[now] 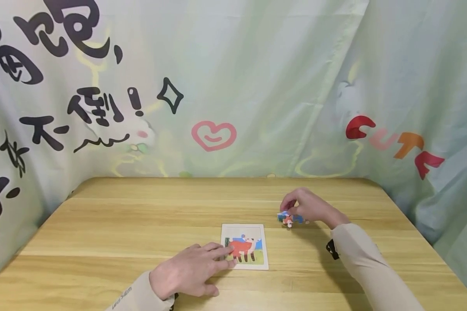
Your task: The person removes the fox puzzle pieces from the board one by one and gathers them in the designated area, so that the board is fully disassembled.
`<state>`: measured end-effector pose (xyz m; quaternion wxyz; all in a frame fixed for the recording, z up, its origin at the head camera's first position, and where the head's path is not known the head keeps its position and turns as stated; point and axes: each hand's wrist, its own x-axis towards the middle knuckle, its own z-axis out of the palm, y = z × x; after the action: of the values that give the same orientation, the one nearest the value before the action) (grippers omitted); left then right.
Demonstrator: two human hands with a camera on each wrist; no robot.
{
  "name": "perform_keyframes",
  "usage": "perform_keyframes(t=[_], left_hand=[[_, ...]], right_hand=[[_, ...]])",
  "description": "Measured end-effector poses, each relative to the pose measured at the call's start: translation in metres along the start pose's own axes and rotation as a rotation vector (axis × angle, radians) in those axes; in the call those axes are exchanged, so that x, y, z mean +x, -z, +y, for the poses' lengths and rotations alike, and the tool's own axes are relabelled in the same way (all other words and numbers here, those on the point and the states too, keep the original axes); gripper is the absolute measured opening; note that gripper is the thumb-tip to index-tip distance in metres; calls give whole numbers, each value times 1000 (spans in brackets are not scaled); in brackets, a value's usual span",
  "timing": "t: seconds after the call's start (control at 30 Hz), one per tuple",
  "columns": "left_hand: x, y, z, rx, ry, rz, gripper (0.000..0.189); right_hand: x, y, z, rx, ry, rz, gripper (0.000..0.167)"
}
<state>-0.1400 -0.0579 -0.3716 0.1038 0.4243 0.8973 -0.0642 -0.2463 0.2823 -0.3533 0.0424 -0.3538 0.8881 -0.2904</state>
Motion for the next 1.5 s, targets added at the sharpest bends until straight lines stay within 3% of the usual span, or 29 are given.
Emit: perform_keyframes(t=[0.27, 0.67, 1.03, 1.5], left_hand=[[-1, -1, 0, -20, 0, -5, 70], [1, 0, 1, -60, -12, 13, 64], [-1, 0, 4, -29, 3, 6, 71], [-2, -1, 3, -18, -26, 34, 68]], right_hand=[[-17, 13, 16, -32, -89, 18, 23], [-36, 22, 36, -54, -127, 14, 22], [-43, 21, 50, -44, -219, 0, 25], [-44, 20, 52, -106, -244, 17, 24]])
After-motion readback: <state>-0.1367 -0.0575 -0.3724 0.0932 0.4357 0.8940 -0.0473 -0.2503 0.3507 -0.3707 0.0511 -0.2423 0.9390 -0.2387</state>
